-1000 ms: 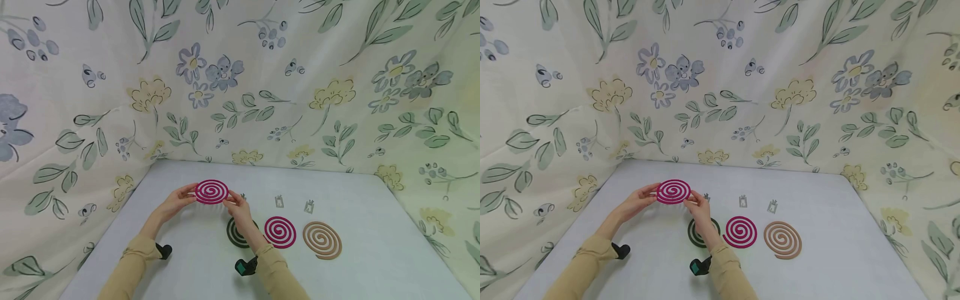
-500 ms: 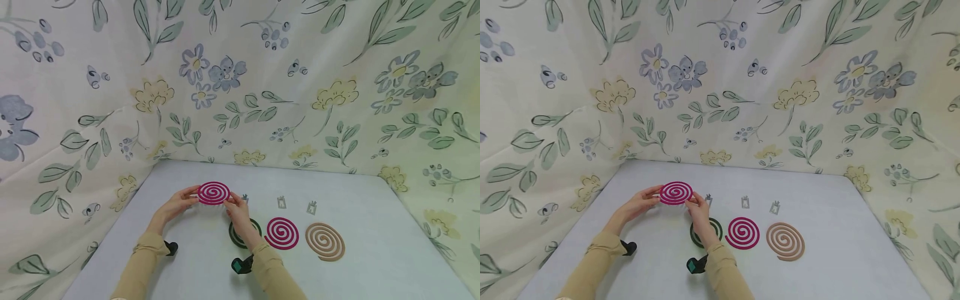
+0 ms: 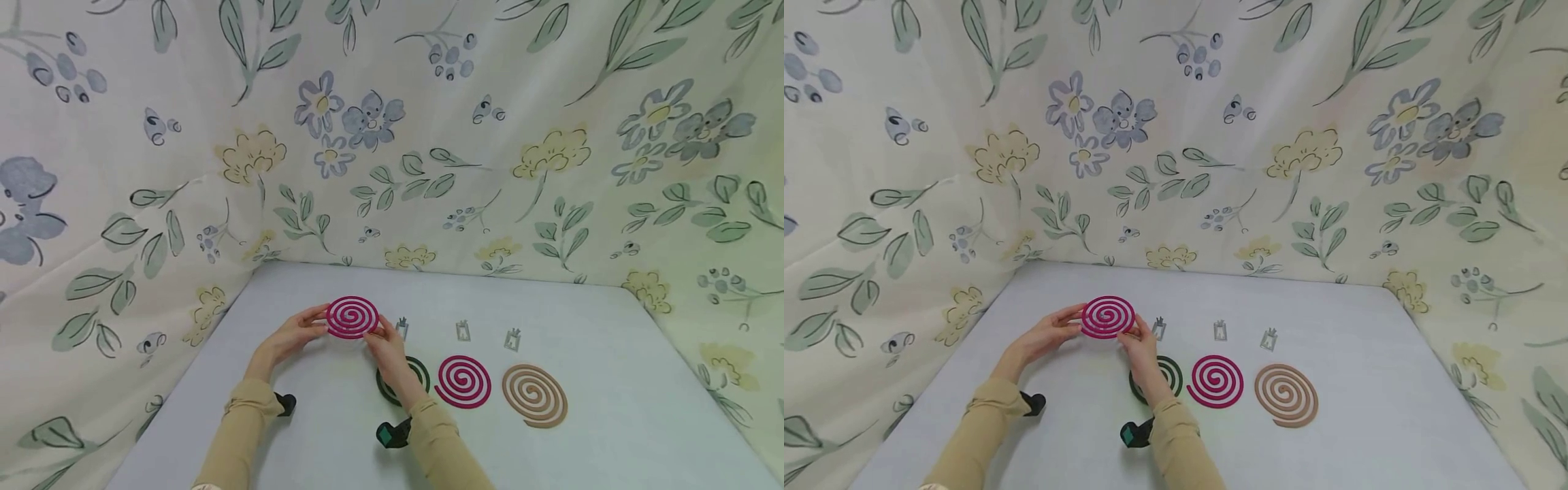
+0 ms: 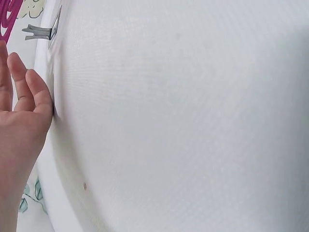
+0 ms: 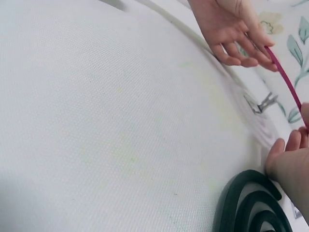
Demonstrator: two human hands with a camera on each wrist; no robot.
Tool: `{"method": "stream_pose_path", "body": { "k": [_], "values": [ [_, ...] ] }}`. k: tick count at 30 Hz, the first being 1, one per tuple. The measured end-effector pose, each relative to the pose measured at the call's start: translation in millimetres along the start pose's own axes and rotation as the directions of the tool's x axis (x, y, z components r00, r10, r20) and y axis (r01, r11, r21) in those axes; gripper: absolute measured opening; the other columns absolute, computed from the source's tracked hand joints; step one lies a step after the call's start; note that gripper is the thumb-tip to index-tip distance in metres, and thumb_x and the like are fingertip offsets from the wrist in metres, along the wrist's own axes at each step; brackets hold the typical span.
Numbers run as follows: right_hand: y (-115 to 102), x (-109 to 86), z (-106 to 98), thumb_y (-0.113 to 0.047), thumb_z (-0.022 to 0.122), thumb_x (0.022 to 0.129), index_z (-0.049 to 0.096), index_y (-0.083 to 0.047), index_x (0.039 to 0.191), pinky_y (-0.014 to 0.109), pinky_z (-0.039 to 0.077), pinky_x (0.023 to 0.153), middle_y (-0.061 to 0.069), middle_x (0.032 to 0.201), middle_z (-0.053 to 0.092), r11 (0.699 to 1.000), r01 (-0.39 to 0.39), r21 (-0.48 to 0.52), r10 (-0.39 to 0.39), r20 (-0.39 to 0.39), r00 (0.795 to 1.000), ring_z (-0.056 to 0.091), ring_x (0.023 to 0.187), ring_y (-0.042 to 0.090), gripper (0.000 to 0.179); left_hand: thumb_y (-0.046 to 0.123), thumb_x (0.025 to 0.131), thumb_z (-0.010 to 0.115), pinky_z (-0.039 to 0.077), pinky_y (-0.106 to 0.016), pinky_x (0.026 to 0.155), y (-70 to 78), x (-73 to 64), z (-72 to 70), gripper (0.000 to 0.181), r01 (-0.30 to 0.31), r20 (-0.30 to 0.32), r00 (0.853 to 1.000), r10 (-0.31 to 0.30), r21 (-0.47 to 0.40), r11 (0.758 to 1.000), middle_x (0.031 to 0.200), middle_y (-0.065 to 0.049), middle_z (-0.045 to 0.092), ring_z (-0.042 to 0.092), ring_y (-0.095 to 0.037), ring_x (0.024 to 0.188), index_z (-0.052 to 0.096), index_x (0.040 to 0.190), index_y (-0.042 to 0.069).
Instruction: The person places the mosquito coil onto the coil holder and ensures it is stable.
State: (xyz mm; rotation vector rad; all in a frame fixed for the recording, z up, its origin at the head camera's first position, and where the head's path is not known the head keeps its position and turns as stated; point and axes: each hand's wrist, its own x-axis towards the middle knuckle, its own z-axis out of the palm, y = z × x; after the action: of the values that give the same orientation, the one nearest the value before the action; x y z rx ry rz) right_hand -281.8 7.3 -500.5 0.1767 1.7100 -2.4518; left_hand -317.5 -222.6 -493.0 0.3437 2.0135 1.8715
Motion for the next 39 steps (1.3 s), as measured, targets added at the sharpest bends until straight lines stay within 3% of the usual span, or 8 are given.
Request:
{"method": "stream_pose_path", "body": {
  "k": [4,8,12,17,26,39],
  "values": [
    [1,0.9,0,0.001,0.059,0.089,0.028,-0.006,0.148,0.021,0.046,0.079,0.005,0.103,0.048,0.999,0.019,-0.038,-0.018,0.032,0.999,0.051,0.087,0.009,0.067,0.01,0.094,0.057,0.042,-0.027,0.095,-0.8,0.4,-1.0,0.064,0.013,-0.005,1.0,-0.013,0.001,1.0,0.145,-0.019,0.035,0.052,-0.004,0.109,0.025,0.149,0.007],
    [-2,-4.8,2,0.004,0.058,0.089,0.027,-0.001,0.148,0.019,0.047,0.078,0.009,0.103,0.049,0.993,0.054,-0.102,-0.05,0.046,0.998,0.051,0.088,0.01,0.066,0.012,0.096,0.054,0.043,-0.024,0.087,-1.2,-0.1,0.3,0.06,0.044,-0.035,0.998,-0.044,-0.01,0.999,0.133,-0.009,0.048,0.053,-0.003,0.101,0.027,0.148,0.005],
    [5,-3.8,4,0.006,0.06,0.087,0.03,0.004,0.145,0.015,0.046,0.072,0.014,0.103,0.051,0.987,0.097,-0.131,-0.096,0.01,0.995,0.049,0.086,0.011,0.065,0.013,0.097,0.053,0.044,-0.021,0.081,-2.9,3.1,0.8,0.055,0.067,-0.096,0.993,-0.071,-0.035,0.997,0.113,0.005,0.057,0.054,-0.003,0.092,0.031,0.146,0.002],
    [10,-1.4,11,0.002,0.062,0.086,0.036,0.005,0.141,0.013,0.045,0.068,0.011,0.099,0.053,0.984,0.114,-0.134,-0.123,-0.062,0.99,0.048,0.083,0.009,0.061,0.01,0.096,0.053,0.046,-0.017,0.082,-7.0,6.9,0.1,0.053,0.061,-0.158,0.985,-0.071,-0.069,0.996,0.102,0.01,0.059,0.056,0.0,0.091,0.032,0.143,-0.003],
    [14,3.6,13,0.004,0.063,0.084,0.044,0.007,0.13,0.013,0.044,0.066,0.012,0.096,0.058,0.984,0.149,-0.101,-0.161,-0.118,0.98,0.049,0.078,0.007,0.049,0.004,0.096,0.051,0.046,-0.014,0.081,-8.0,8.2,2.4,0.053,0.057,-0.184,0.979,-0.083,-0.142,0.988,0.097,0.012,0.061,0.058,0.002,0.09,0.028,0.142,-0.007],
    [10,8.9,17,0.005,0.062,0.085,0.045,0.007,0.129,0.012,0.043,0.067,0.013,0.096,0.056,0.98,0.156,-0.121,-0.169,-0.098,0.981,0.048,0.078,0.007,0.047,0.001,0.096,0.049,0.045,-0.012,0.079,-7.4,8.8,3.3,0.053,0.051,-0.229,0.967,-0.108,-0.24,0.969,0.093,0.011,0.061,0.058,0.002,0.088,0.026,0.143,-0.007]
  ]
}}
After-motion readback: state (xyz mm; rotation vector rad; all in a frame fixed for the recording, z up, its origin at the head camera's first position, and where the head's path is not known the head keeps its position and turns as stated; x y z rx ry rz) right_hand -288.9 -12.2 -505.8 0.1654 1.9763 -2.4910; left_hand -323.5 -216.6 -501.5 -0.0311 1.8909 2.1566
